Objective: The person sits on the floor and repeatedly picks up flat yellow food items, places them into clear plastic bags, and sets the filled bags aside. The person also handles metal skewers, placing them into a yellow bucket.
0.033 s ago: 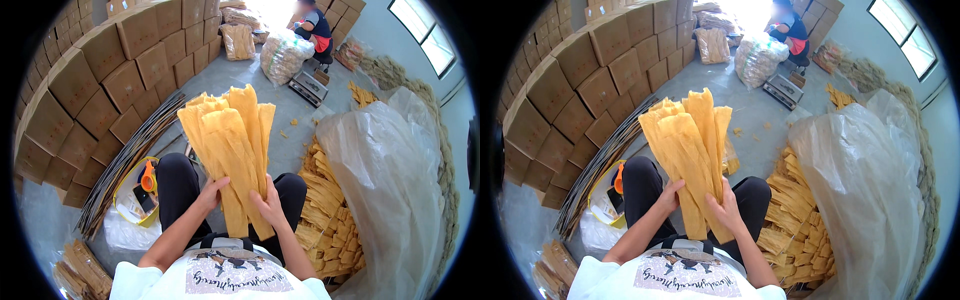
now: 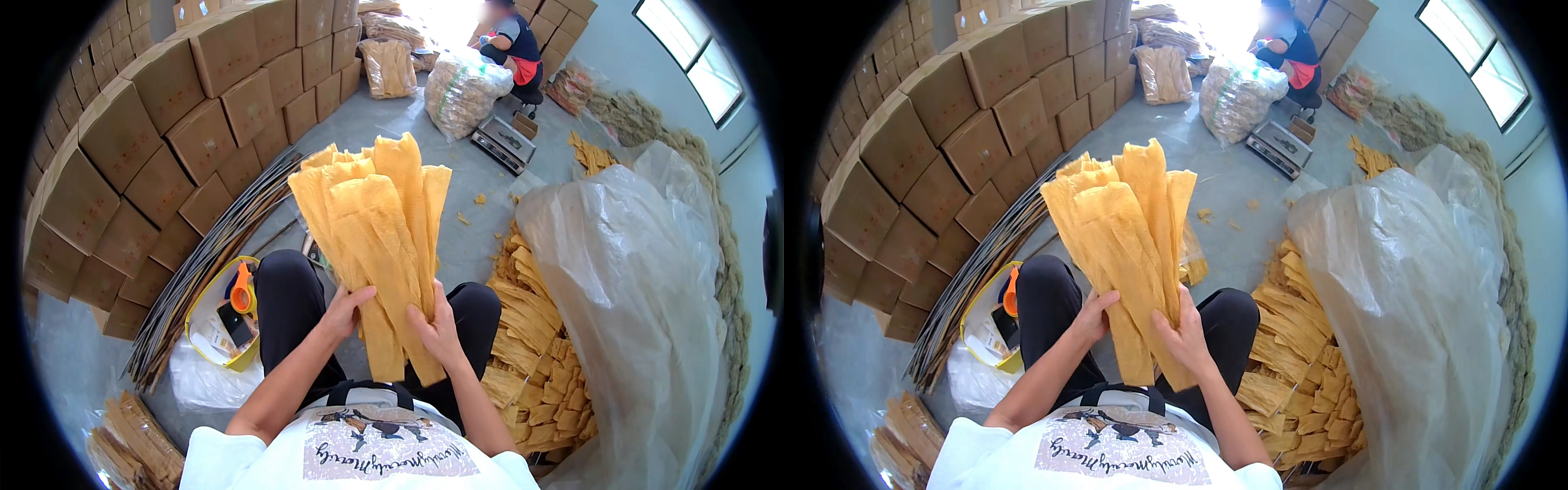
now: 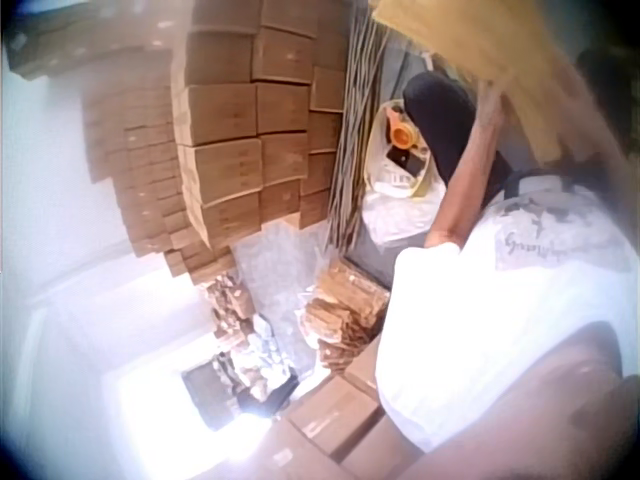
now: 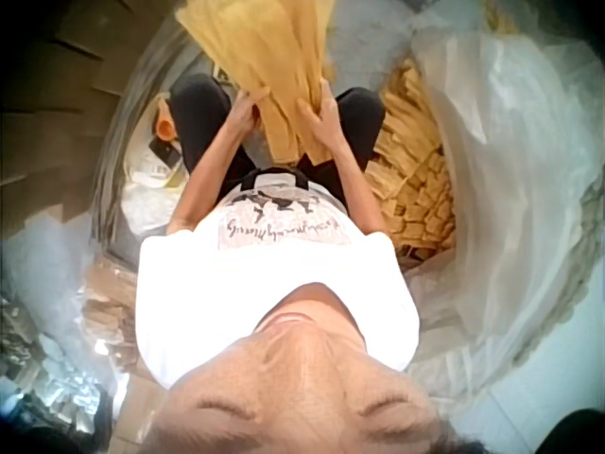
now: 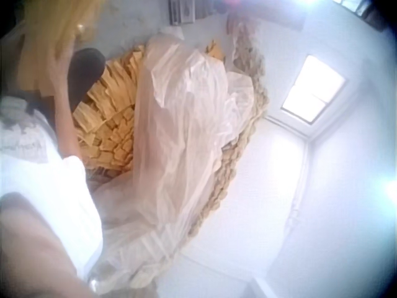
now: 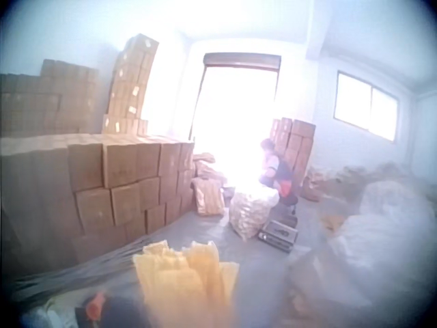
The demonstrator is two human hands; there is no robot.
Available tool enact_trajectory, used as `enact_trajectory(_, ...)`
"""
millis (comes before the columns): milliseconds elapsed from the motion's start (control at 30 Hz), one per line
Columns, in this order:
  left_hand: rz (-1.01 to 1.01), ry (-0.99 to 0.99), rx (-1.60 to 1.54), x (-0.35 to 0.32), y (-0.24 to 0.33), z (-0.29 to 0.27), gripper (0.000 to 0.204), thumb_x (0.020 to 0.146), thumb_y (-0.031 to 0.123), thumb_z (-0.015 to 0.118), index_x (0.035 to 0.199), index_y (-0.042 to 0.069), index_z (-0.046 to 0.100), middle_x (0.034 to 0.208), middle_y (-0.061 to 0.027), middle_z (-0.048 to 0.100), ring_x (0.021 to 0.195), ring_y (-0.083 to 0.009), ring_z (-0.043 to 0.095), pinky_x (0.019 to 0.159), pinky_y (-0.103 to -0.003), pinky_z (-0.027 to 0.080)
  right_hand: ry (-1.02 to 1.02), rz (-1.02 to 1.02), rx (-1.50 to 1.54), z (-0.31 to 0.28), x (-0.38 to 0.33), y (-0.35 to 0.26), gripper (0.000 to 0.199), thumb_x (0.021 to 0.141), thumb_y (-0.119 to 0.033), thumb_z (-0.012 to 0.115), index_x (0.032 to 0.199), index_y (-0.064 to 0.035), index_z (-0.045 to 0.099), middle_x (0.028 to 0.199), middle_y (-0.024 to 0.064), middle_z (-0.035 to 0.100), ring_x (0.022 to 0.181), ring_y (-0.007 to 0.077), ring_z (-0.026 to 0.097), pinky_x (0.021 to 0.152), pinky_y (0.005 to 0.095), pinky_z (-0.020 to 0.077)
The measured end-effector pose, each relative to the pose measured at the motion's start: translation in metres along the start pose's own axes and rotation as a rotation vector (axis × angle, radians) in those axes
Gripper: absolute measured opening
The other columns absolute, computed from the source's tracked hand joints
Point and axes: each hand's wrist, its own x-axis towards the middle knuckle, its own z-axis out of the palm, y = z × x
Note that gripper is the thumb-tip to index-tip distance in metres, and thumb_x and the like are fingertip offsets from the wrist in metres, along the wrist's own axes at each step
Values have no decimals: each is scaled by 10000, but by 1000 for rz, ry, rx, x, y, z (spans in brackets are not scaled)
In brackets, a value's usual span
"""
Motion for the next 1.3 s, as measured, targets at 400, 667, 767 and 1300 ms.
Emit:
enact_trajectory(400, -5, -132, 113, -53, -45, -25, 695, 654, 74, 758, 1264, 22, 429, 1177, -54, 557, 1097, -182, 521, 946, -327, 399, 121, 113, -58, 22, -77, 11, 840, 746, -159, 707, 1376, 32, 185, 1278, 220, 453, 1182, 275, 472, 981, 353, 374)
enact_trajectory(667, 47, -70, 160, -53, -43, -9, 645, 674, 46, 747, 1243, 27, 443, 1168, -54, 555, 1090, -171, 519, 927, -319, 413, -30, 136, -72, 24, -58, 9, 958, 746, -214, 710, 1409, 37, 66, 1266, 253, 455, 1176, 306, 481, 990, 353, 367)
enact_trajectory(767, 53, -16, 186, -49, -39, 2, 604, 701, 38, 727, 1237, 25, 450, 1153, -58, 563, 1071, -178, 533, 922, -322, 417, -24, -16, -227, 27, -52, 19, 900, 792, -217, 654, 1416, 30, 54, 1265, 260, 457, 1178, 321, 481, 998, 342, 351)
enact_trajectory(1300, -393, 45, -79, 8, 45, 25, 532, 757, 113, 678, 1233, 14, 462, 1111, -150, 591, 1011, -283, 593, 887, -422, 482, 87, -252, -586, -39, -2, -9, 782, 803, -91, 635, 1417, -19, 156, 1422, 267, 240, 1346, 370, 209, 1081, 445, 194)
